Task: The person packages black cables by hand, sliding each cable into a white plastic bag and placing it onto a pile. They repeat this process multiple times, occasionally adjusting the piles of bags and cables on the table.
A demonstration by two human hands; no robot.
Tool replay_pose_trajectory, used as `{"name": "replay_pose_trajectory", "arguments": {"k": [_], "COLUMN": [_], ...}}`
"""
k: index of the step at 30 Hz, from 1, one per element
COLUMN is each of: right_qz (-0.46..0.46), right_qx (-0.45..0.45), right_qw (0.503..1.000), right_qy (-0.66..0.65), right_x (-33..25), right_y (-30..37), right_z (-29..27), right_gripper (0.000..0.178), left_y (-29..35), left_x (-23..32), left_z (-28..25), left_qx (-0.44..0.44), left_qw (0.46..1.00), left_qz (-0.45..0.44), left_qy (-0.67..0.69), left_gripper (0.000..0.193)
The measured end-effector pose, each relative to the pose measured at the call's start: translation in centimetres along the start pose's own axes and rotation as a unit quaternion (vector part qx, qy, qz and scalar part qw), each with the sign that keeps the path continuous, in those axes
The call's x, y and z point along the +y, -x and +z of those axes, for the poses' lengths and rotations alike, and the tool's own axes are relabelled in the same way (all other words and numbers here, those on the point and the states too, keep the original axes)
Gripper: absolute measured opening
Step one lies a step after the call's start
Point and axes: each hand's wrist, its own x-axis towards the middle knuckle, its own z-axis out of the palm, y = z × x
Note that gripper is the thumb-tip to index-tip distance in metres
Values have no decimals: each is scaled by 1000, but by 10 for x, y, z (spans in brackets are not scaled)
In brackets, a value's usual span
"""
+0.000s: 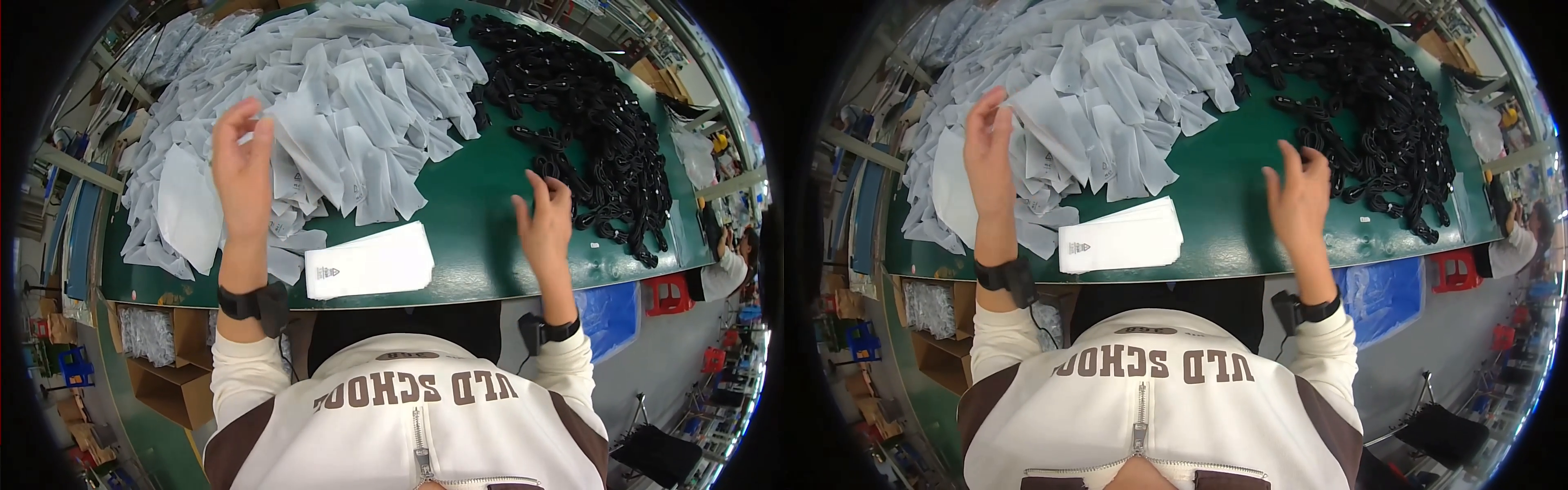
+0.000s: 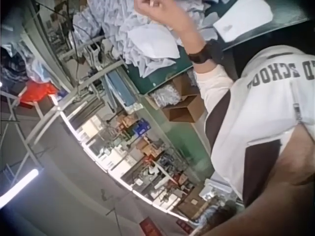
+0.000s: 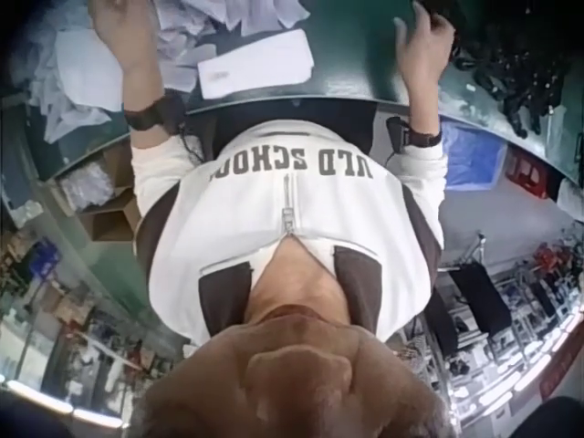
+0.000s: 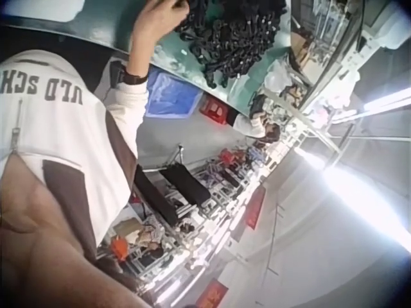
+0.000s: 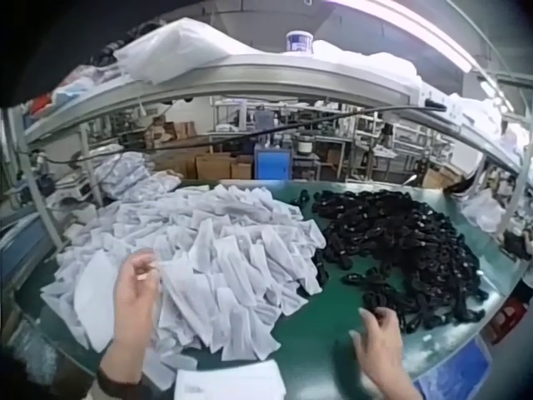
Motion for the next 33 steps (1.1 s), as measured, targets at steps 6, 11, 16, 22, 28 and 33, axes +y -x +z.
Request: {"name": "replay_pose_trajectory", "arguments": {"k": [6, 11, 16, 22, 28, 33], "right_qz": [30, 68, 283, 181, 134, 291], "right_qx": [-77, -126, -222, -272, -367, -498], "right_qw": [992, 989, 779, 734, 710, 585], "right_qy": [97, -30, -513, -596, -585, -571], "right_x": [63, 55, -8, -42, -39, -36], "right_y": [12, 22, 41, 57, 57, 49], "right_z": [19, 16, -7, -34, -30, -20], "right_gripper": [25, 19, 17, 15, 15, 17], "left_y": [100, 155, 159, 158, 155, 152], "left_x": [9, 2, -6, 1, 3, 10], "left_z": [15, 41, 40, 36, 35, 37], "left_qx": [-329, -351, -368, -350, -347, -383], "left_qw": [943, 928, 925, 927, 932, 922], "left_qz": [-46, 82, 50, -135, -97, 26], "left_qy": [-29, -93, -82, -2, 36, 45], "left_gripper": [21, 13, 11, 7, 8, 11]}}
